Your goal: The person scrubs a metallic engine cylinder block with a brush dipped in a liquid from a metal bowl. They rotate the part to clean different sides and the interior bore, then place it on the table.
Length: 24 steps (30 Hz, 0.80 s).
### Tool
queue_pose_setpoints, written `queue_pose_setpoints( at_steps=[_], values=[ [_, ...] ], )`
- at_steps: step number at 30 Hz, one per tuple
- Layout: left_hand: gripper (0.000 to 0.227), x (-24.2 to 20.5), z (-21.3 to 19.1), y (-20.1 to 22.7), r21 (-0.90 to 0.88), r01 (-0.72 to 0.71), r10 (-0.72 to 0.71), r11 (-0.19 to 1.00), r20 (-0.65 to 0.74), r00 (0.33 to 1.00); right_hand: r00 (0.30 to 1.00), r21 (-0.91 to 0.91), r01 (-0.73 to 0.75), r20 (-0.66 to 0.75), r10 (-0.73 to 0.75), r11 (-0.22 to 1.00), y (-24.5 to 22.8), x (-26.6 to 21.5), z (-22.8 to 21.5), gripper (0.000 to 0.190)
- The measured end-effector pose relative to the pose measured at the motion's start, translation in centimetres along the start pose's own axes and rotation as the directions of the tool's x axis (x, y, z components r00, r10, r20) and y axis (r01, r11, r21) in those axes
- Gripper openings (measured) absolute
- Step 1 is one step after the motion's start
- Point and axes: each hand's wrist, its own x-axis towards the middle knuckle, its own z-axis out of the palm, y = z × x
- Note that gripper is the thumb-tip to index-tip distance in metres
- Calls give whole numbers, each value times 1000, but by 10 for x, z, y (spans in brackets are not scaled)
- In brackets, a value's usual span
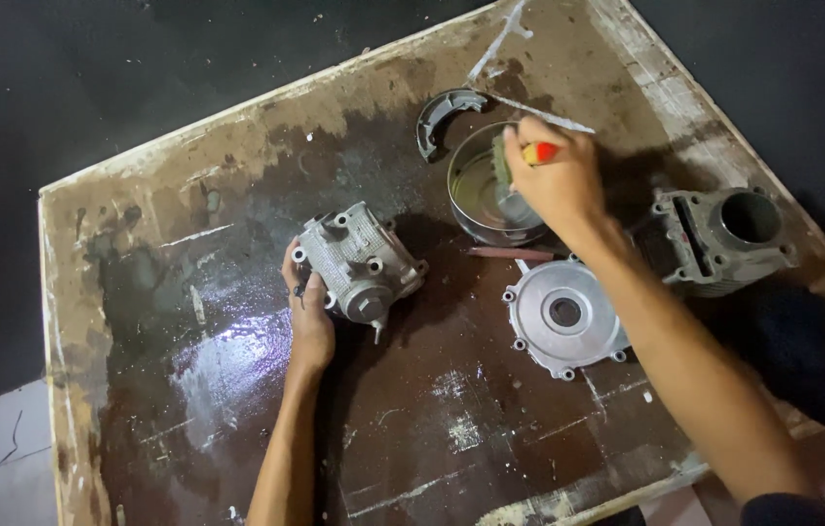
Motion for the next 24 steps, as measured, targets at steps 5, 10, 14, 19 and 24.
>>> queue_pose_setpoints(
  at_steps=[5,10,14,19,24],
  values=[
    [60,-1,1,7,-14,-22,22,1000,12,1000,899,-275,410,-38,-436,870,20,8,19,27],
    [60,0,1,0,-18,-53,54,998,14,998,994,63,-10,112,3,998,8,15,32,28],
    [61,-2,3,15,52,-12,13,999,-10,1000,969,389,-238,156,191,890,31,24,52,18],
    [61,-2,3,6,6,-34,34,999,7,999,848,549,-526,282,448,649,35,30,42,16],
    [62,2,3,6,-62,-27,26,998,-8,1000,759,579,-649,441,479,494,47,45,27,7]
  ],
)
